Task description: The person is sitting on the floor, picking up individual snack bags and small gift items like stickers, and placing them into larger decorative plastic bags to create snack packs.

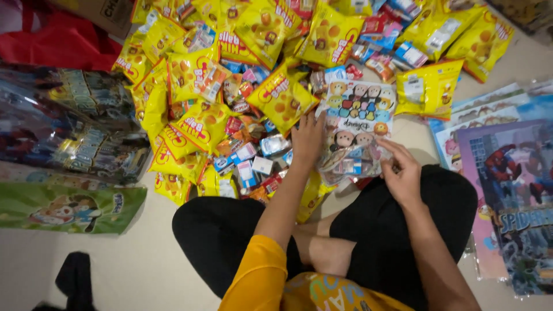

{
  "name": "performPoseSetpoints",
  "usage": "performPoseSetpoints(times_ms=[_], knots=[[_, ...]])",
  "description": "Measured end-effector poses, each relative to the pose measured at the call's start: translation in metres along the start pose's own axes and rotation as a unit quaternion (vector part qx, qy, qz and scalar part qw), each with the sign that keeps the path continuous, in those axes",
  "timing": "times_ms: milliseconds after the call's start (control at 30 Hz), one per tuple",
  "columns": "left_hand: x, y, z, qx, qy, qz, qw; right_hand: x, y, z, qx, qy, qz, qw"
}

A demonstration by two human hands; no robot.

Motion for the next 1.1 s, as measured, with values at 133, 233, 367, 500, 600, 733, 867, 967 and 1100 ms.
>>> performPoseSetpoints(times_ms=[133,233,367,500,600,733,867,967,1100], knots=[[0.017,0.003,-0.012,-0.002,0.119,-0.086,0.989,-0.003,0.003,0.0,0.003,0.006,-0.005,1.0],[0.006,-0.007,-0.014,-0.032,0.064,-0.075,0.995,-0.002,0.004,-0.003,0.005,0.008,-0.013,1.0],[-0.016,-0.043,0.006,-0.181,-0.25,0.216,0.926,-0.003,0.006,-0.001,-0.015,0.004,-0.009,1.0],[-0.067,-0.039,0.01,-0.204,-0.18,0.632,0.725,-0.003,0.004,-0.001,-0.02,0.003,-0.024,1.0],[-0.163,0.026,0.002,-0.138,-0.165,0.732,0.646,-0.004,0.003,-0.002,-0.024,0.007,-0.025,0.999],[-0.152,0.082,0.019,0.055,-0.212,0.625,0.75,-0.004,0.003,0.001,-0.011,0.005,-0.04,0.999],[-0.079,0.088,0.031,0.097,-0.171,0.185,0.963,-0.004,0.002,0.008,0.003,-0.005,-0.09,0.996],[-0.052,0.093,0.033,0.1,-0.019,0.062,0.993,-0.002,0.0,0.01,-0.004,-0.013,-0.114,0.993],[-0.116,0.097,0.027,0.114,0.154,0.013,0.981,-0.002,-0.004,0.007,-0.014,-0.01,-0.117,0.993]])
Point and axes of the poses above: each hand's wrist, its own z-axis away from the middle knuckle, its own x-axis out of the palm, y = z × x, the point moved 8 cm from there along -z, towards the middle knuckle, and after that the axes turned 4 degrees about -y, right-handed, at the moved point
